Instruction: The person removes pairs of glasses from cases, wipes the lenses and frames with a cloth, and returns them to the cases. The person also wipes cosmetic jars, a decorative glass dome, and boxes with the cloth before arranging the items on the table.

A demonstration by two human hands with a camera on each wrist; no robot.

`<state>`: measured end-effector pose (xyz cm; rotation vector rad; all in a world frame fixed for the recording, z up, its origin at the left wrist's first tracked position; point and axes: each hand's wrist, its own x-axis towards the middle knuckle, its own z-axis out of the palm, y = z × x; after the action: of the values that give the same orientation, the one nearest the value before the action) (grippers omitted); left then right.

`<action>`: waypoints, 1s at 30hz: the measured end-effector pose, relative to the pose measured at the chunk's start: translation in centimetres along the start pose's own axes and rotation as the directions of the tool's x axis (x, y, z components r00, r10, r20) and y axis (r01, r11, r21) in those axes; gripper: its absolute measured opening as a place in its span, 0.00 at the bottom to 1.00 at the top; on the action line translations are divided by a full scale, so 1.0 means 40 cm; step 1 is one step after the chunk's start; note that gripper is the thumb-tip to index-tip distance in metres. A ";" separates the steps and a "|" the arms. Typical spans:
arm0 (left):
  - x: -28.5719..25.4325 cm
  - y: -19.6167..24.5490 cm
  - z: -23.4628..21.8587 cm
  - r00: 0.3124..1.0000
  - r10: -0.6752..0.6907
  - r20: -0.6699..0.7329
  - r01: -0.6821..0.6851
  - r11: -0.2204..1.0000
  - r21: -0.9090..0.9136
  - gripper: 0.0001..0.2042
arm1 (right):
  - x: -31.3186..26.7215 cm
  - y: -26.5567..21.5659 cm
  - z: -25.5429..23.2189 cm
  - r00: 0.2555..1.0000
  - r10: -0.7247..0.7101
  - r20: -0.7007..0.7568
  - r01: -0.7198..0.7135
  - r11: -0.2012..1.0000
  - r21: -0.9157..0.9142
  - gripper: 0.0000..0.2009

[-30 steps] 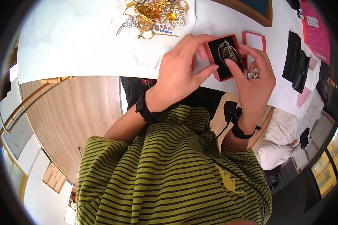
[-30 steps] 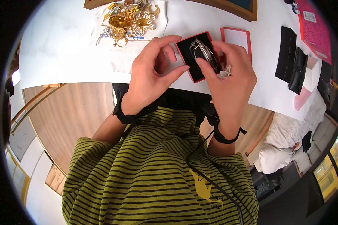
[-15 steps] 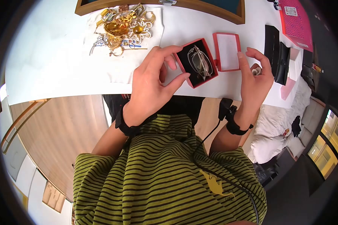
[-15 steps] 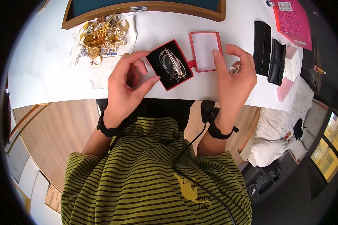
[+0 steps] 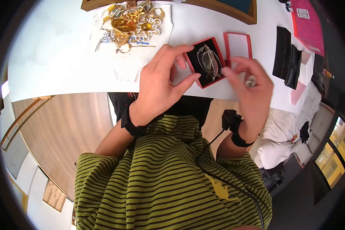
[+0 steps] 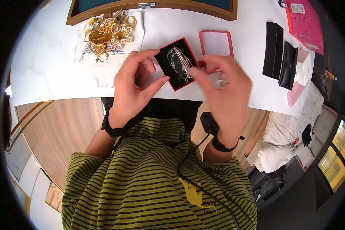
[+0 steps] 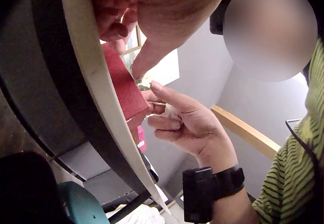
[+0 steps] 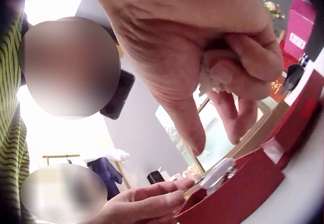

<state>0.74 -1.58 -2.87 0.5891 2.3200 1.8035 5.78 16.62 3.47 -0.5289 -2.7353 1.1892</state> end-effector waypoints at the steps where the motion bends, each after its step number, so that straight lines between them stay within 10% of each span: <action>1: 0.001 0.001 0.003 1.000 0.010 -0.002 -0.010 1.000 0.011 0.25 | -0.001 -0.003 0.009 1.000 0.004 -0.003 -0.004 1.000 -0.002 0.11; 30: 0.000 -0.002 0.003 1.000 0.003 0.004 -0.004 1.000 0.014 0.28 | -0.016 -0.032 0.086 0.969 -0.209 -0.129 0.194 0.974 -0.118 0.15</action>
<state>0.76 -1.47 -2.99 0.5989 2.3321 1.7870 5.23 13.22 2.07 -0.3207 -2.6650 0.9289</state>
